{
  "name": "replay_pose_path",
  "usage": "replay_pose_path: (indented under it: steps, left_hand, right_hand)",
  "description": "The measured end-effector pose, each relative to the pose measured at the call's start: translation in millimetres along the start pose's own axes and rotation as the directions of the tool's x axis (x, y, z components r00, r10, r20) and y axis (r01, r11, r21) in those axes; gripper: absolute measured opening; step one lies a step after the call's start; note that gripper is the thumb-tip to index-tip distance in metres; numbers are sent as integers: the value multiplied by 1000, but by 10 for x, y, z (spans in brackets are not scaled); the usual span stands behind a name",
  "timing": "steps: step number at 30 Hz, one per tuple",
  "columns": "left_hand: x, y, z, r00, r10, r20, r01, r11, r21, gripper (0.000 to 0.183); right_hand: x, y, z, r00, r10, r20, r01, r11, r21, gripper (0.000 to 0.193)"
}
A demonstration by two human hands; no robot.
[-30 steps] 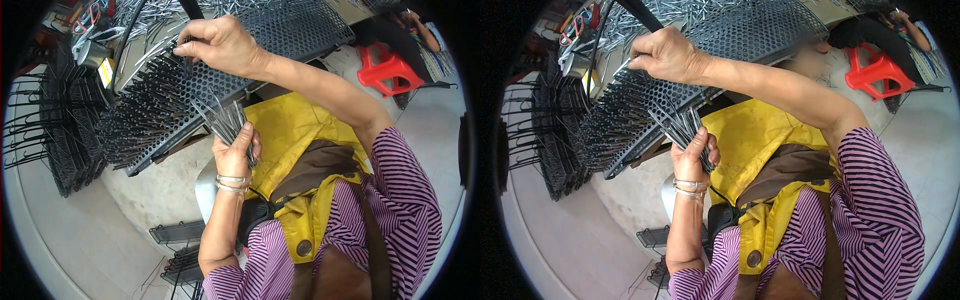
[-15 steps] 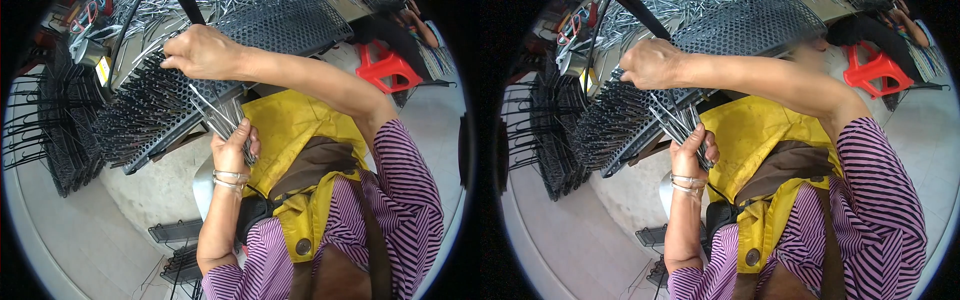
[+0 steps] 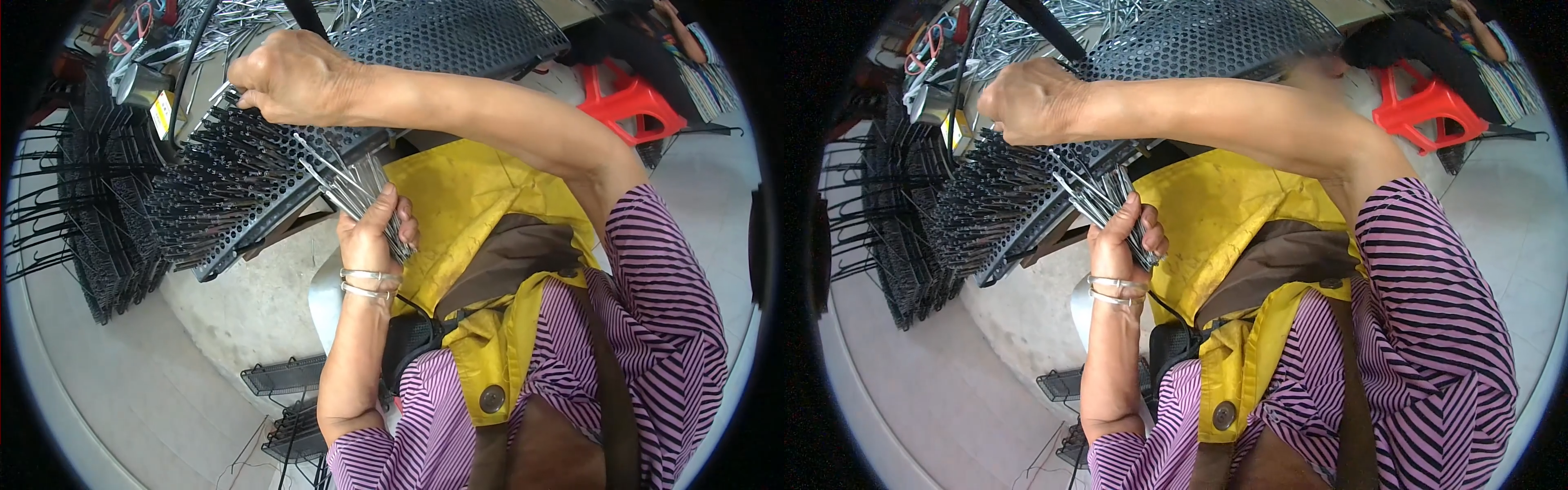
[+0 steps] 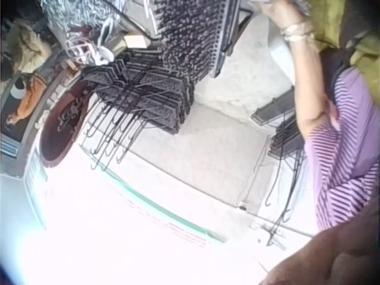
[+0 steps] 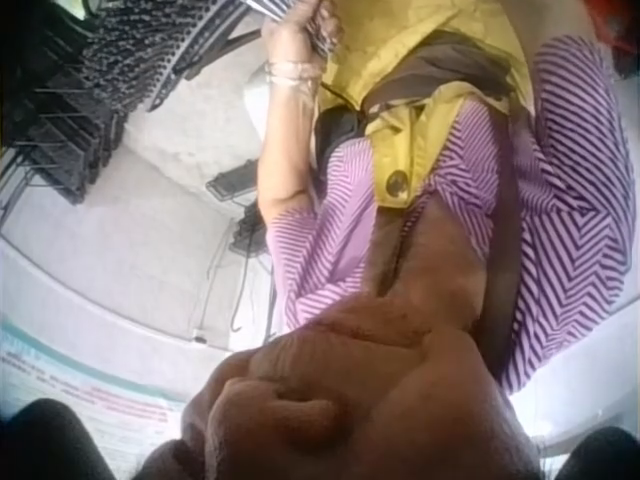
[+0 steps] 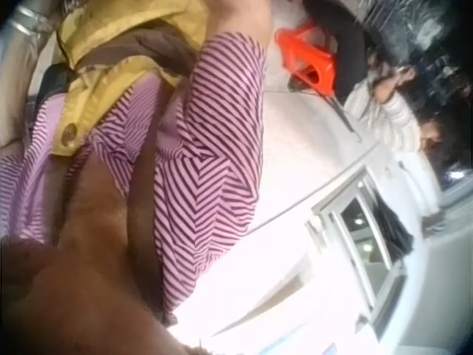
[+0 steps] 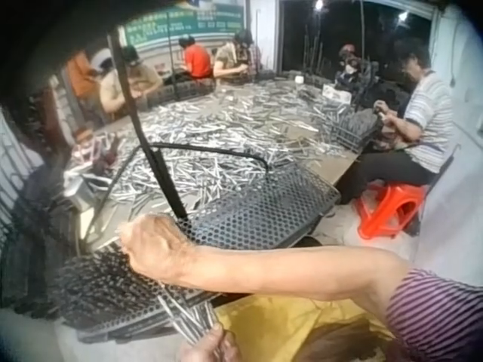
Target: Sorting and inserting small metal rods into the holes of a perforated metal tray.
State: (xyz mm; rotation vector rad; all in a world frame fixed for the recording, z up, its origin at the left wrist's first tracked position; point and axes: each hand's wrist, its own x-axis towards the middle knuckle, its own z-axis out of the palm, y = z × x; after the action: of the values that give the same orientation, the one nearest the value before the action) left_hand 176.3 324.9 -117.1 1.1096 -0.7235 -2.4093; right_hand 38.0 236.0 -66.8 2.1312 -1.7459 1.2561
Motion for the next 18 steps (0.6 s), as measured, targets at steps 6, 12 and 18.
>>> replay_pose_path:
  steps: [6,12,18]
  left_hand:
    - [5,3,-2,1000,7,2,-7,1000,-1,15]
    - [5,9,-3,1000,18,-6,-18,1000,16,13]
    - [9,9,14,1000,1,-3,-1,1000,10,12]
  right_hand:
    - [35,-72,35,998,-4,64,6,1000,-29,23]
    - [-41,11,63,990,-137,23,139,968,-206,16]
    - [64,-70,19,946,-164,280,241,934,-265,6]
